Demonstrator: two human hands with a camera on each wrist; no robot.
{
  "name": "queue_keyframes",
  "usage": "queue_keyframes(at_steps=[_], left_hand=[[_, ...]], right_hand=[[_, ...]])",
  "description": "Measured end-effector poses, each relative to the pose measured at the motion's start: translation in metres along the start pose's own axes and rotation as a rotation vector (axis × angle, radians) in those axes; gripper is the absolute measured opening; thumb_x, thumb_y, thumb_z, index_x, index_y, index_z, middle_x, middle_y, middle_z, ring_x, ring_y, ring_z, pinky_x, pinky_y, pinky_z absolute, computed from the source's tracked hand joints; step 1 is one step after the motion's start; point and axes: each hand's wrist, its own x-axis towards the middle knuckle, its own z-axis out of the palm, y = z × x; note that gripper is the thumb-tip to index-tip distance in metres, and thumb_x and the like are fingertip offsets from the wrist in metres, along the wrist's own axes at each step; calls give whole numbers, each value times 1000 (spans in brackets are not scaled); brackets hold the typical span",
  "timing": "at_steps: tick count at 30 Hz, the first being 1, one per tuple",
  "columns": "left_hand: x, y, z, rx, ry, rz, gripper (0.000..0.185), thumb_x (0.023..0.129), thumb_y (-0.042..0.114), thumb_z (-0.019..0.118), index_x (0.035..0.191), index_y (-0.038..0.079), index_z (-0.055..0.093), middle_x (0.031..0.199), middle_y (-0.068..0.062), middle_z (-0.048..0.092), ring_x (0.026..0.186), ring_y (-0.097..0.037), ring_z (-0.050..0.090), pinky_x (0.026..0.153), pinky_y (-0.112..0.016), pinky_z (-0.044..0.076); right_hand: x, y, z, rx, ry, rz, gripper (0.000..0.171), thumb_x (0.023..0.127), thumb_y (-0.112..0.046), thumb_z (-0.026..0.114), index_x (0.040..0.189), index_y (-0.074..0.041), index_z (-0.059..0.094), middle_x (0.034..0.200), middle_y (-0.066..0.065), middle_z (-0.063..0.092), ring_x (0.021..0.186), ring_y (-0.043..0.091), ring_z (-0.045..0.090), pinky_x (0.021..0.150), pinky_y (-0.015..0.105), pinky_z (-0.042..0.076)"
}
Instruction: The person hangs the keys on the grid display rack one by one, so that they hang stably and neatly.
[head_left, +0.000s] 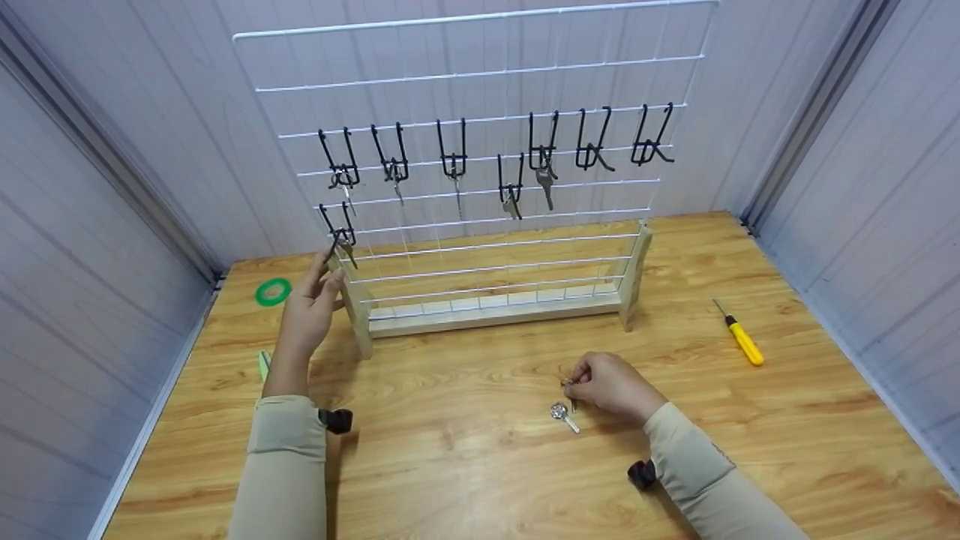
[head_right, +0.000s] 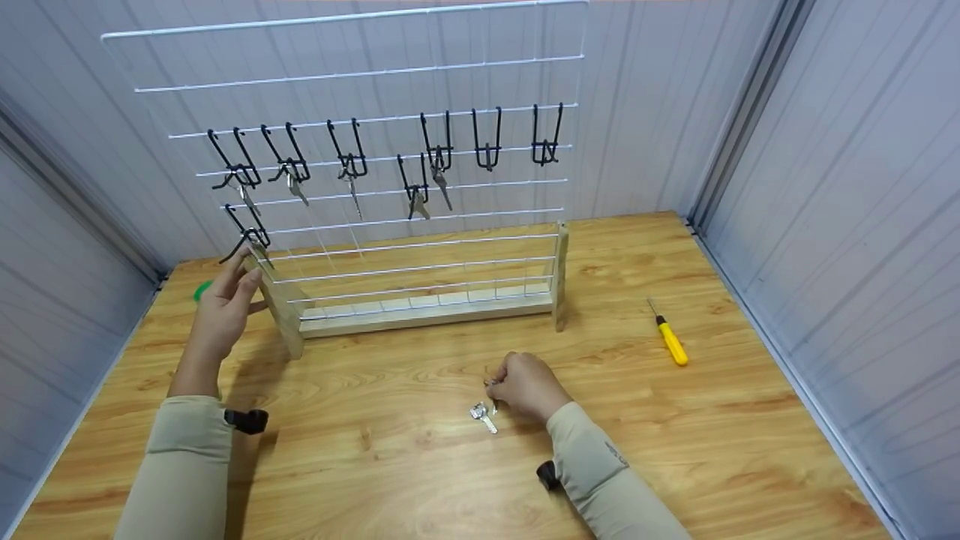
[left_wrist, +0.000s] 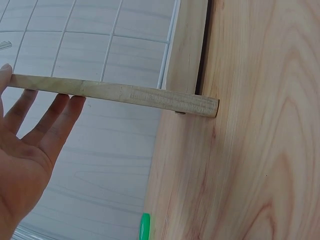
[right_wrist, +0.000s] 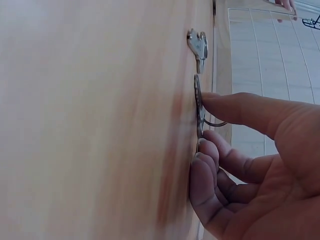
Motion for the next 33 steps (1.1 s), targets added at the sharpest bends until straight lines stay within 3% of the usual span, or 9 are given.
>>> queue_keyframes(at_steps=[9,14,23,33], left_hand=[[0,1,-1,17,-9,-24,64,113,42,50,171,30,26,177,-11,30,159,-33,42,115,-52,57],[1,1,-1,12,-5,-25,64,113,42,51,171,30,27,176,-13,31,158,-35,43,114,-53,57],[0,1,1,9,-3,4,62,114,40,50,171,30,28,174,-14,35,155,-34,48,111,-51,59],[-2,-1,-1,6,-9,0,63,114,38,49,171,30,26,175,-12,35,155,-32,48,113,-47,60]], right_hand=[[1,0,-1,6,-28,0,14,92,-17,82,88,-8,73,85,3,71,73,13,57,65,24,48],[0,-1,-1,23,-26,10,16,91,-17,83,92,-7,71,85,3,69,74,13,58,64,23,47],[-5,-1,-3,-80,14,3,25,90,-27,86,83,-10,68,82,0,66,72,14,55,64,26,43],[-7,0,-5,-74,-21,9,22,89,-25,87,84,-10,71,83,0,69,71,13,53,64,25,43]])
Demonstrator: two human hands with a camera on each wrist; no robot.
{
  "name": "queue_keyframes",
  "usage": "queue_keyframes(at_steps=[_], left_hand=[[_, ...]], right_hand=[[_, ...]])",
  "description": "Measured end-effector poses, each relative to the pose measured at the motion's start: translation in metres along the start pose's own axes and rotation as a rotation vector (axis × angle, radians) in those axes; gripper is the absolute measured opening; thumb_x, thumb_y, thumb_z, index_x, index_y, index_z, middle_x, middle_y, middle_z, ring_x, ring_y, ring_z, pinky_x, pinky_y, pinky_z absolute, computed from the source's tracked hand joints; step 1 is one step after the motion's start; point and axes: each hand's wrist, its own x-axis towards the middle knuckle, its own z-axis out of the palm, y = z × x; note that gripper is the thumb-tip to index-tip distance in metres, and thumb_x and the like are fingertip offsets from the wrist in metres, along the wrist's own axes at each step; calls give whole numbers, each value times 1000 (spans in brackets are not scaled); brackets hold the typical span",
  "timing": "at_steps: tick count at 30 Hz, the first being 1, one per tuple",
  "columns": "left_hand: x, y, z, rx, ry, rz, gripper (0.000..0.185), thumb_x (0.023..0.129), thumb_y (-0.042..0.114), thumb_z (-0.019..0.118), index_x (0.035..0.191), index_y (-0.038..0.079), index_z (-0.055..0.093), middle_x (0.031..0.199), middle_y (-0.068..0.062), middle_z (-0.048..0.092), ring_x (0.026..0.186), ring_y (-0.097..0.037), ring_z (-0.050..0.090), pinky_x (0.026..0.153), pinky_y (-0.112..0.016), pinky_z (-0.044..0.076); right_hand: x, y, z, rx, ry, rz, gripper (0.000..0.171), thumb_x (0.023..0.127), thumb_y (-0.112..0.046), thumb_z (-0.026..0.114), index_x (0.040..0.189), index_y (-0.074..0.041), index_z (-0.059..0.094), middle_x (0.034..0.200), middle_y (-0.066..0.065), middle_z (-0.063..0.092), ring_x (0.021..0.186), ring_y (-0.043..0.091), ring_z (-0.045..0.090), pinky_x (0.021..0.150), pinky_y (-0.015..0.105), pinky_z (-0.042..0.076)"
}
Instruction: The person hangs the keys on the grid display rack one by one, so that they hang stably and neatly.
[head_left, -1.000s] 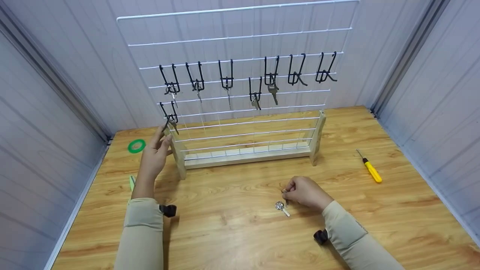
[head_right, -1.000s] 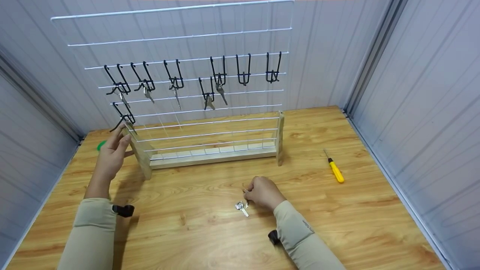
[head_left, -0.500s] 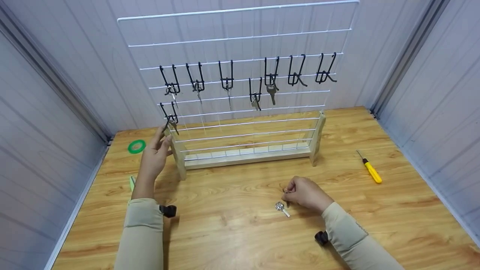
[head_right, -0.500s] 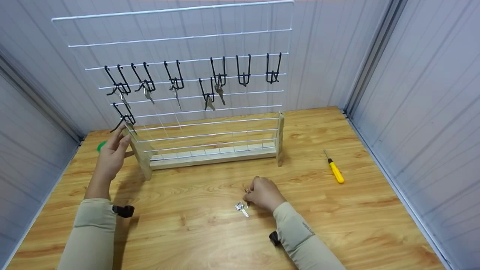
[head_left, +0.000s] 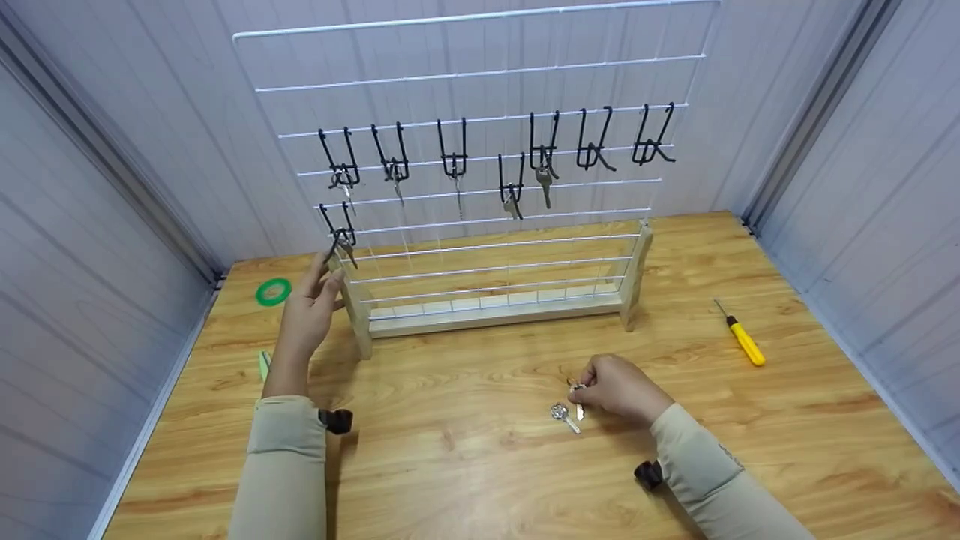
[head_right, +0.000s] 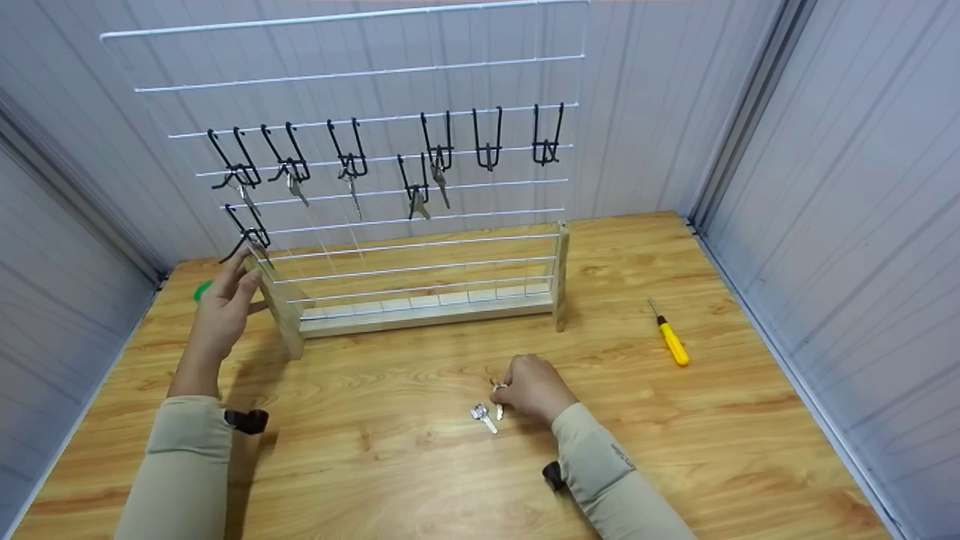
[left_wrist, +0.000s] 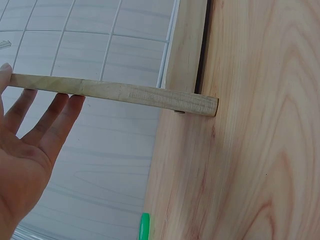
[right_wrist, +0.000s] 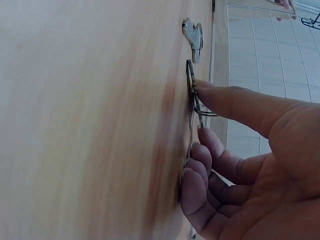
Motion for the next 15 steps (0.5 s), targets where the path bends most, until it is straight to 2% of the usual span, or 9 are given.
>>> queue_keyframes(at_steps=[7,15], left_hand=[[0,1,0,1,10,9,63,113,43,51,171,29,29,174,-13,37,156,-34,47,114,-51,58],[-1,2,0,23,10,-6,64,112,47,50,170,33,28,176,-15,30,158,-36,43,116,-54,56]], right_hand=[[2,2,1,45,7,0,19,93,-21,83,88,-10,69,86,2,70,75,14,58,66,24,47],[2,3,-1,71,2,-6,14,93,-16,81,87,-9,70,82,0,68,73,13,57,66,24,47]])
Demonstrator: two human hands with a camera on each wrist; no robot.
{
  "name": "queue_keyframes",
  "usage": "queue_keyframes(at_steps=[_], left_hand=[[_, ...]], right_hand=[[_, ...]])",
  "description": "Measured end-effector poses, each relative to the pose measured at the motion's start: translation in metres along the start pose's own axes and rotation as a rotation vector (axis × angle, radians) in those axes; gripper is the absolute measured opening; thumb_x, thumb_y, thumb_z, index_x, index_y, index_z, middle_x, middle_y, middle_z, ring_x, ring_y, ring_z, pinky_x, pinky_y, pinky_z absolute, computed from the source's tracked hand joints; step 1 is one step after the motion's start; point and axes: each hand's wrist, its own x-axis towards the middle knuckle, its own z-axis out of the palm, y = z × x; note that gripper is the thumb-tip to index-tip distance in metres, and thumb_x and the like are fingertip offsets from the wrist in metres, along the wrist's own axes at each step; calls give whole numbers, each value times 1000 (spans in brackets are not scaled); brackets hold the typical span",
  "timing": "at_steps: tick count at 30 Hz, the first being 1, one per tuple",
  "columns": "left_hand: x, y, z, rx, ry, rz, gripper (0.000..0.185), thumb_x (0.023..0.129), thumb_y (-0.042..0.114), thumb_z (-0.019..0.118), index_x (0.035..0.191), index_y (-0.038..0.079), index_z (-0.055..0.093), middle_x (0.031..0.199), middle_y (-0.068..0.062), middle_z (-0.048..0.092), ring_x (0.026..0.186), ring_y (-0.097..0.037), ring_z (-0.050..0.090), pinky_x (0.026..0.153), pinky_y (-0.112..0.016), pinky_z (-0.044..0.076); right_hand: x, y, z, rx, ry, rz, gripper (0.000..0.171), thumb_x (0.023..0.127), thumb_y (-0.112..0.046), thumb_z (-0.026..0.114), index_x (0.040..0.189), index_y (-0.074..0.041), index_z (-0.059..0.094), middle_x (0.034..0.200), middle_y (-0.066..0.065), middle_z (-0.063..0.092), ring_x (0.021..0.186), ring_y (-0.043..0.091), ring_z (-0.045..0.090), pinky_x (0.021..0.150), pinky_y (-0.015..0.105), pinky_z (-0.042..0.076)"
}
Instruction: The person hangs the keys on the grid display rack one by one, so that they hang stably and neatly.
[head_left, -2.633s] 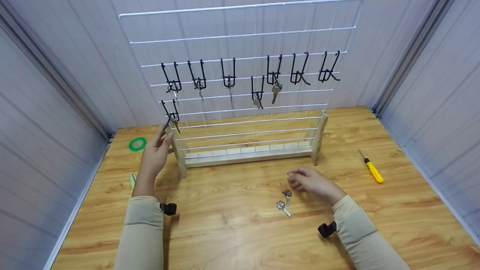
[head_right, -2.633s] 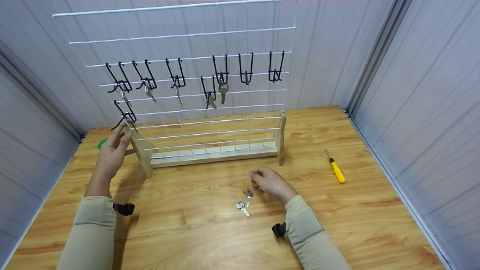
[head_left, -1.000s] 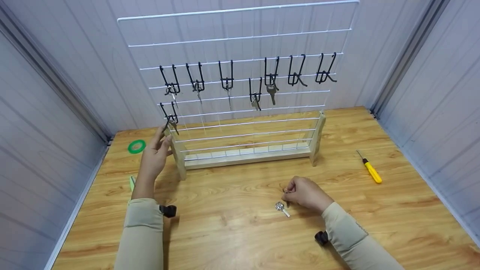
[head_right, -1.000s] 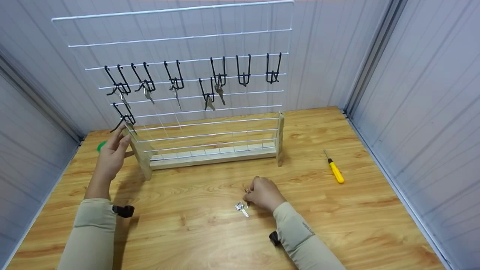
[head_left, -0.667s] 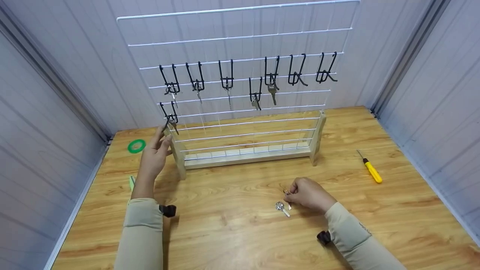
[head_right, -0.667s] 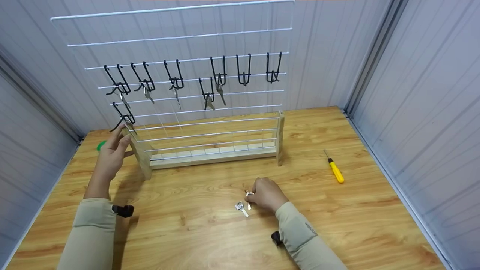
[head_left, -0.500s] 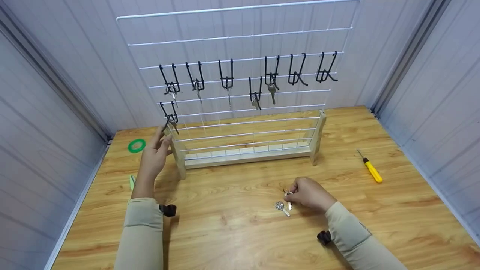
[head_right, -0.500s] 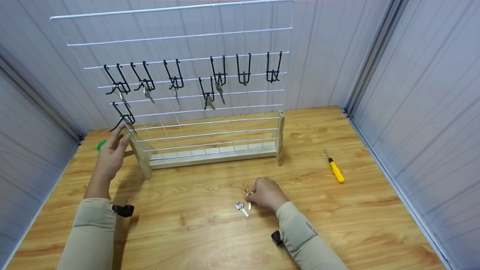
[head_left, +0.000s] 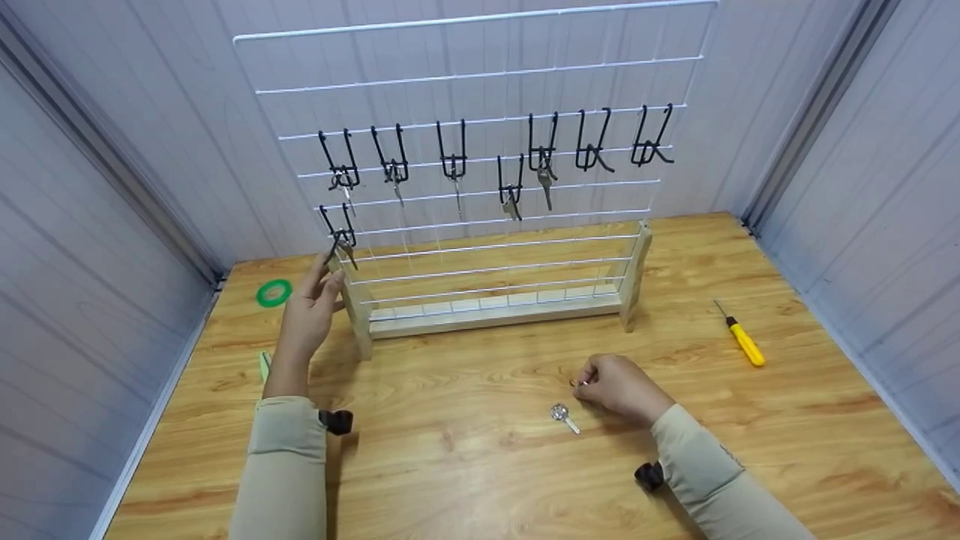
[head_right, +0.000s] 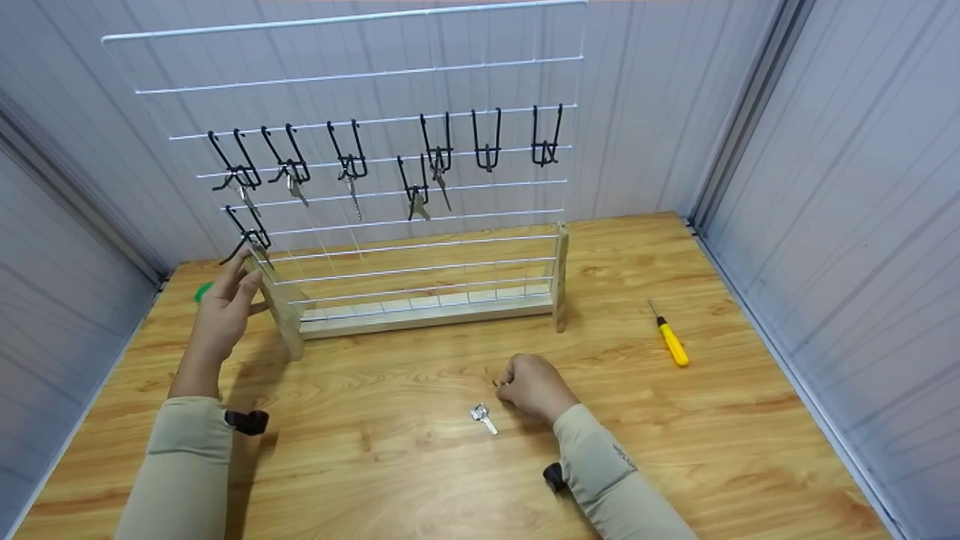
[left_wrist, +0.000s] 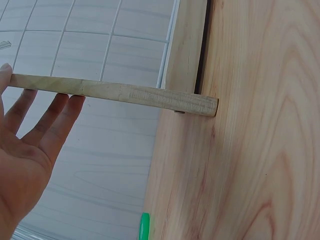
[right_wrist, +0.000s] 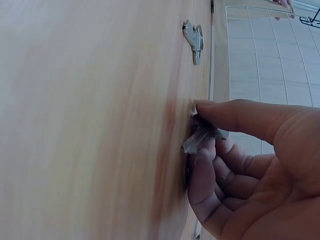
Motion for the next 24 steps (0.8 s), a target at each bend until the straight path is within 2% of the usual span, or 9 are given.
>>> queue_keyframes(at_steps=[7,15,19,24], left_hand=[[1,1,0,-5,-11,-16,63,112,49,50,170,37,29,177,-12,30,159,-35,42,117,-54,55],[0,0,1,-8,-5,16,64,113,44,51,171,29,29,176,-14,32,157,-35,45,112,-47,60],[1,-1,1,-3,1,20,63,113,45,51,170,30,30,176,-15,30,156,-36,46,111,-47,61],[1,0,0,4,10,11,64,112,49,51,170,31,30,176,-15,30,156,-36,46,113,-51,58]], right_hand=[[-1,1,0,63,-12,-44,16,91,-15,83,84,-8,71,76,-2,65,69,11,56,62,22,46],[-1,-1,-3,153,-21,-77,13,94,-16,80,93,-4,73,80,0,68,69,9,58,57,16,46],[-3,-10,-10,240,-3,-58,17,96,-18,80,97,-3,73,85,2,71,72,9,62,62,18,54],[-12,-29,-25,398,22,-37,22,97,-19,81,104,0,72,92,5,73,74,11,69,72,30,67]])
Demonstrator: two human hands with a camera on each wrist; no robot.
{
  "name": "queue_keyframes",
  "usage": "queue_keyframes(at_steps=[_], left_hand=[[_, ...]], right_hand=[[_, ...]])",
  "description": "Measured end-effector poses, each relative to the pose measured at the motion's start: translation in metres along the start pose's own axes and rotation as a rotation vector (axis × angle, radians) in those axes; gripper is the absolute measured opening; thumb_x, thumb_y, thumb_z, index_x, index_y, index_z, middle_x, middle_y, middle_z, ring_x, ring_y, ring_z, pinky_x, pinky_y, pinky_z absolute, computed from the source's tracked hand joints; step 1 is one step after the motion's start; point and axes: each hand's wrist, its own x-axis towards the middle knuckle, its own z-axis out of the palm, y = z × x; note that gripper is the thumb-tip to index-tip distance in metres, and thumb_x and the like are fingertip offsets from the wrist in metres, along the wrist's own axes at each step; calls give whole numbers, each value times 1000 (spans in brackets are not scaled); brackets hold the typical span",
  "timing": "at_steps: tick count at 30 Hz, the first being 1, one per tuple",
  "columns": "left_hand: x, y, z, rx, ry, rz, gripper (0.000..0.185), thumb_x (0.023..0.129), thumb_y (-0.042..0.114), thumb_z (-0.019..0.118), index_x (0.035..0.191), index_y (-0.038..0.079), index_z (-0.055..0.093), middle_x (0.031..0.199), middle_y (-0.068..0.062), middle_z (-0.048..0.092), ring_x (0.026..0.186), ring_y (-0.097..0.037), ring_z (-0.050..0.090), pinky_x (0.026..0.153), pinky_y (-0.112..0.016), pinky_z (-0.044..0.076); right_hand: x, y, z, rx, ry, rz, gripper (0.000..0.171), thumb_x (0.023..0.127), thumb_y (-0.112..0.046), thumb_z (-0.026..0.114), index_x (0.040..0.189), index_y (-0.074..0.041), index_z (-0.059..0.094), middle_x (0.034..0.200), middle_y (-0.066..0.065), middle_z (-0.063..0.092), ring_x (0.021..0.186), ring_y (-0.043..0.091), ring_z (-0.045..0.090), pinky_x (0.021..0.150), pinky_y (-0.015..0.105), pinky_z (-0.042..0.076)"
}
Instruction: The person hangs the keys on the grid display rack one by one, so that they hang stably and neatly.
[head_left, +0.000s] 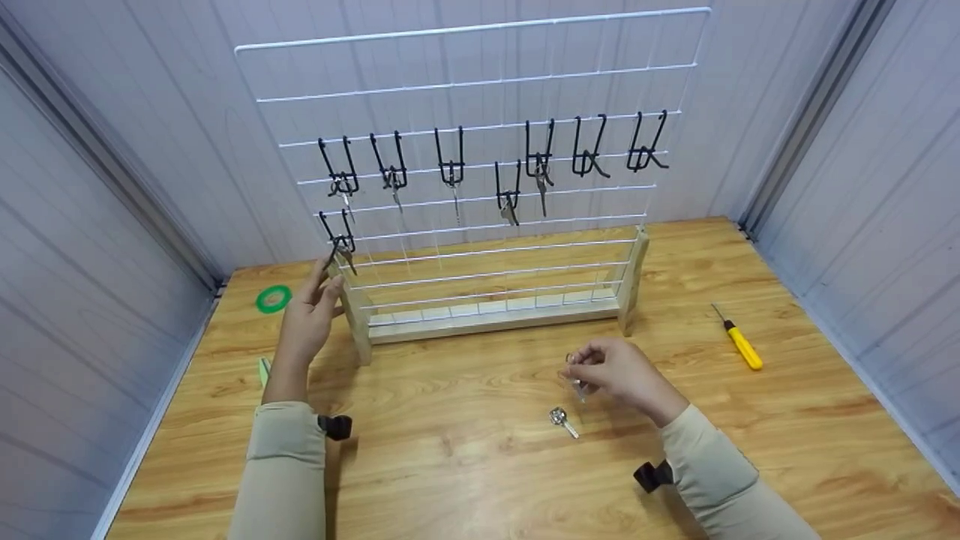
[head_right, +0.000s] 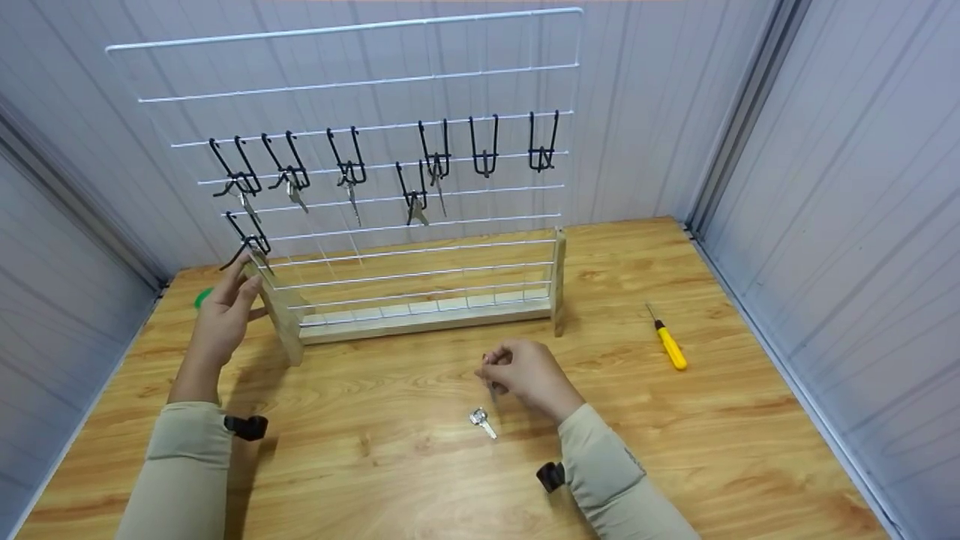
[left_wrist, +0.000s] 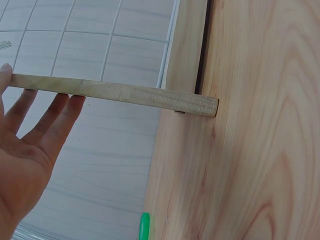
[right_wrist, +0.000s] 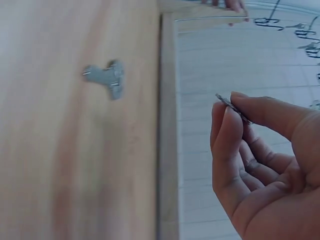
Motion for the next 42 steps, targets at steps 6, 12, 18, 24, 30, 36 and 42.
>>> queue_keyframes(at_steps=[6,12,18,24,30,36,42], left_hand=[[0,-1,-1,-2,-2,-5,62,112,48,50,170,34,31,176,-13,31,157,-34,45,112,-46,59],[-1,0,-2,2,-14,-19,63,112,48,50,170,36,28,177,-11,30,156,-35,46,113,-47,58],[0,-1,-2,-15,-17,-18,63,113,44,50,171,34,27,177,-10,31,158,-33,43,115,-51,56],[0,-2,-2,-17,-16,-10,62,114,41,49,171,30,27,175,-12,34,157,-33,45,114,-48,58],[0,-2,0,-18,-11,5,64,113,43,50,171,28,28,175,-14,35,157,-36,44,112,-44,61],[1,-1,0,-25,-17,-6,63,114,41,50,171,27,27,174,-13,36,157,-34,46,112,-45,60],[2,-2,-1,-29,-23,-6,63,114,37,49,172,26,24,175,-14,34,157,-34,45,111,-43,61]], right_hand=[[-14,-40,-10,33,45,-81,24,98,-20,80,108,1,74,96,10,78,75,13,72,73,28,68],[-31,-82,-22,0,125,-193,22,100,-23,78,112,-4,80,100,12,79,79,16,73,73,27,68],[-45,-119,-34,27,240,-311,22,101,-26,77,114,-9,81,100,7,80,76,15,74,67,23,65],[-51,-145,-42,120,340,-419,21,99,-23,79,114,-9,81,92,-1,80,73,16,74,47,23,57],[-42,-159,-52,220,417,-515,21,98,-14,80,113,0,76,96,1,81,74,13,74,71,26,68],[-29,-163,-65,303,446,-532,20,96,-14,81,108,-3,70,95,2,81,74,13,73,71,26,68],[-14,-164,-73,403,452,-527,20,95,-11,82,106,-3,67,94,4,81,73,13,73,68,25,67]])
